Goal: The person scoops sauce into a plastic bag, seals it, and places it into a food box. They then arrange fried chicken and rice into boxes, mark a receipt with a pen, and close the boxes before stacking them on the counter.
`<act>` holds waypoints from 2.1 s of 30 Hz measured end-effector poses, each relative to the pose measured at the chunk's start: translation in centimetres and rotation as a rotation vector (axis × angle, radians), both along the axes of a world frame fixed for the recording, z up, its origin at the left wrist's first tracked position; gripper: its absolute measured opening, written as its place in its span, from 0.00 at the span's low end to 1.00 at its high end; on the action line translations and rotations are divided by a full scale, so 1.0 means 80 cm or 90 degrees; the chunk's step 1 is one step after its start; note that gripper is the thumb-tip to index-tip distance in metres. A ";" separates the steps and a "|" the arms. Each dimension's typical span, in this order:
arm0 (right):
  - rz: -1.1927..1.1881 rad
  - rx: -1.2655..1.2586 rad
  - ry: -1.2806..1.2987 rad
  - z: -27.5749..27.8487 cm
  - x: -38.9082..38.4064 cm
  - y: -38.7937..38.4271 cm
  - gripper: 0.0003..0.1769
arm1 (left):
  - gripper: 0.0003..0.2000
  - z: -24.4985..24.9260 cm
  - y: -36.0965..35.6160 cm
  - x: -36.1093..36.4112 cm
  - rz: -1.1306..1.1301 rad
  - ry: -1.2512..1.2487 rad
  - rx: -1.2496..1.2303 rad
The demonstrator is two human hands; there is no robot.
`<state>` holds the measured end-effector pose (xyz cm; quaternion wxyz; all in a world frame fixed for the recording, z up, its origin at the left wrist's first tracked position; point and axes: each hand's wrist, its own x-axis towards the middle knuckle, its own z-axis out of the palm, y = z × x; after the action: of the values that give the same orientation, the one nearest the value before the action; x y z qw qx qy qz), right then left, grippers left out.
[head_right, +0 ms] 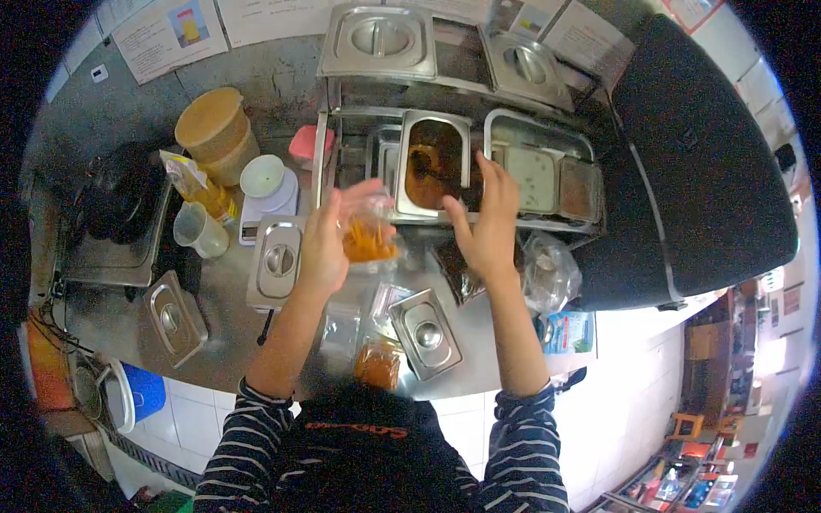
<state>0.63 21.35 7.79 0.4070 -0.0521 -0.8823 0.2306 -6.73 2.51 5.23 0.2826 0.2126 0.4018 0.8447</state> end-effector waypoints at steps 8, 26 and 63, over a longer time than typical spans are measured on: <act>0.154 -0.422 -0.135 -0.048 0.113 -0.103 0.08 | 0.21 -0.029 -0.050 0.087 -0.005 0.307 -0.290; 0.099 -0.504 -0.473 -0.191 0.266 -0.147 0.03 | 0.05 -0.192 -0.125 0.198 -0.089 0.134 -0.444; 0.170 0.186 -0.095 0.006 -0.040 0.013 0.12 | 0.06 -0.165 -0.149 0.200 -0.048 0.362 -0.521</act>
<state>-2.60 22.40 8.25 0.3094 0.1082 -0.9331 0.1478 9.29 -9.42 -8.01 0.2527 0.3206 0.7534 0.5155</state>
